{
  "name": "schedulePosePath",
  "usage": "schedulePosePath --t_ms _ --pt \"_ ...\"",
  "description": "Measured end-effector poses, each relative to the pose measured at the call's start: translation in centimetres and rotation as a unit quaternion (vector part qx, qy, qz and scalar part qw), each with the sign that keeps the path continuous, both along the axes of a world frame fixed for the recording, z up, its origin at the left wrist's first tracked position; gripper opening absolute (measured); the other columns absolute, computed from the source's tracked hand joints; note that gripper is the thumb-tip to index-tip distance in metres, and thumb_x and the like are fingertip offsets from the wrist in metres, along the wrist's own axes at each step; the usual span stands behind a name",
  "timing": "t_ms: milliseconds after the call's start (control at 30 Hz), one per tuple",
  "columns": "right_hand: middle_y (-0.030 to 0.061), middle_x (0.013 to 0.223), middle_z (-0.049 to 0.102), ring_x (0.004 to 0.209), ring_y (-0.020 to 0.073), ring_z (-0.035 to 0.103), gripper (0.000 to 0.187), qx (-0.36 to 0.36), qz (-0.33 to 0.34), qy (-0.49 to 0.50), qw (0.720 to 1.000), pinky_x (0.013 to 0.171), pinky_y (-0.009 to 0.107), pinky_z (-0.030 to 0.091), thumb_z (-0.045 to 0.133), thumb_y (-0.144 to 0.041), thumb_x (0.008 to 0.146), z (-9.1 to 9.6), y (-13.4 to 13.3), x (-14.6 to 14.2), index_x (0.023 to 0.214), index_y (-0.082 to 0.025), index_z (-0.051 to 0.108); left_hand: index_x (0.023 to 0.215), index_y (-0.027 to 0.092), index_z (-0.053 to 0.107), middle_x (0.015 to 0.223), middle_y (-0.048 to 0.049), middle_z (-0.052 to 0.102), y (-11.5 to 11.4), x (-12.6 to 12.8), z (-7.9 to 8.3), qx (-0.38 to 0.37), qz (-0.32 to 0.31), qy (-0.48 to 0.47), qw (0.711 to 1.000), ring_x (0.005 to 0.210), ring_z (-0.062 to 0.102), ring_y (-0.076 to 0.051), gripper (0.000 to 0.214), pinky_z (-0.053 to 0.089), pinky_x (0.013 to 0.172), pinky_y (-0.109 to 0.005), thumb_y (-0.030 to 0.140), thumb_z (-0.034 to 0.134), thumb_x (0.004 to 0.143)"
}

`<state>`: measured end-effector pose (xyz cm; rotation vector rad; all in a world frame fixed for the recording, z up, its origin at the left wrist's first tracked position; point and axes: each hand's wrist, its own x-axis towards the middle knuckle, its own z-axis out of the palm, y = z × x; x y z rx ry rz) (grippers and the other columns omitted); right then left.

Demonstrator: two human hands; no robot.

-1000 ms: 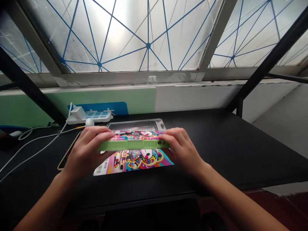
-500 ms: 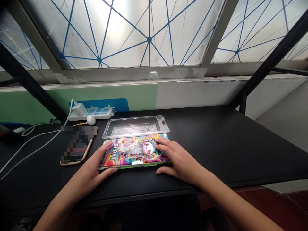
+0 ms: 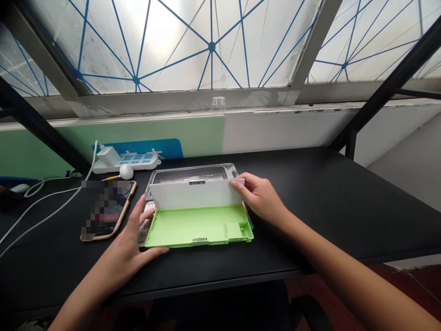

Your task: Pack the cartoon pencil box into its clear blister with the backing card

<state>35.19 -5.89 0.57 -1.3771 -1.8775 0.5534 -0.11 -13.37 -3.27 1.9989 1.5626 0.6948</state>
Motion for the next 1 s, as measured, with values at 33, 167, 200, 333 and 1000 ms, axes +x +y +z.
schedulePosePath --t_ms 33,167,200,333,1000 --pt "0.0011 0.072 0.067 0.065 0.0185 0.059 0.039 0.000 -0.008 0.017 1.000 0.057 0.030 0.044 0.054 -0.057 0.097 -0.2 0.5 -0.3 0.090 -0.022 0.070 0.161 0.041 -0.010 0.156 -0.0117 0.047 0.0 0.0 0.1 -0.004 0.002 0.001 1.000 0.143 0.047 -0.035 0.108 0.041 0.112 -0.055 0.048 0.070 0.088" --pt "0.0019 0.081 0.070 0.069 0.0187 0.062 0.034 0.015 -0.002 0.039 0.999 0.061 0.030 0.048 0.055 -0.054 0.098 -0.9 0.6 -0.2 0.101 -0.023 0.069 0.161 0.040 -0.008 0.156 -0.0116 0.047 0.0 0.0 0.3 -0.010 0.008 0.005 1.000 0.143 0.046 -0.034 0.106 0.042 0.112 -0.053 0.050 0.069 0.089" --pt "0.0028 0.086 0.072 0.073 0.0193 0.064 0.033 0.025 0.013 0.029 0.999 0.065 0.031 0.050 0.054 -0.052 0.099 -1.1 0.2 0.2 0.104 -0.023 0.070 0.162 0.039 -0.005 0.155 -0.0118 0.048 0.0 0.0 0.3 -0.009 0.008 0.005 1.000 0.143 0.047 -0.034 0.104 0.042 0.112 -0.053 0.051 0.069 0.089" --pt "0.0078 0.119 0.072 0.108 0.0263 0.068 0.034 0.046 0.153 -0.039 0.986 0.091 0.039 0.055 0.057 -0.049 0.098 -1.7 -2.4 2.6 0.121 -0.028 0.070 0.161 0.035 0.016 0.154 -0.0119 0.048 0.0 0.0 0.3 0.014 -0.005 0.009 1.000 0.143 0.047 -0.032 0.089 0.042 0.114 -0.050 0.051 0.067 0.090" --pt "0.0082 0.095 0.071 0.085 0.0260 0.065 0.038 0.007 0.003 -0.205 0.979 0.076 0.039 0.045 0.048 -0.052 0.100 -1.3 -1.7 -0.2 0.106 -0.021 0.068 0.148 0.020 0.044 0.149 -0.0159 0.051 1.0 0.5 0.0 0.041 0.035 0.028 0.998 0.142 0.044 -0.033 0.058 0.035 0.117 -0.056 0.053 0.045 0.101"
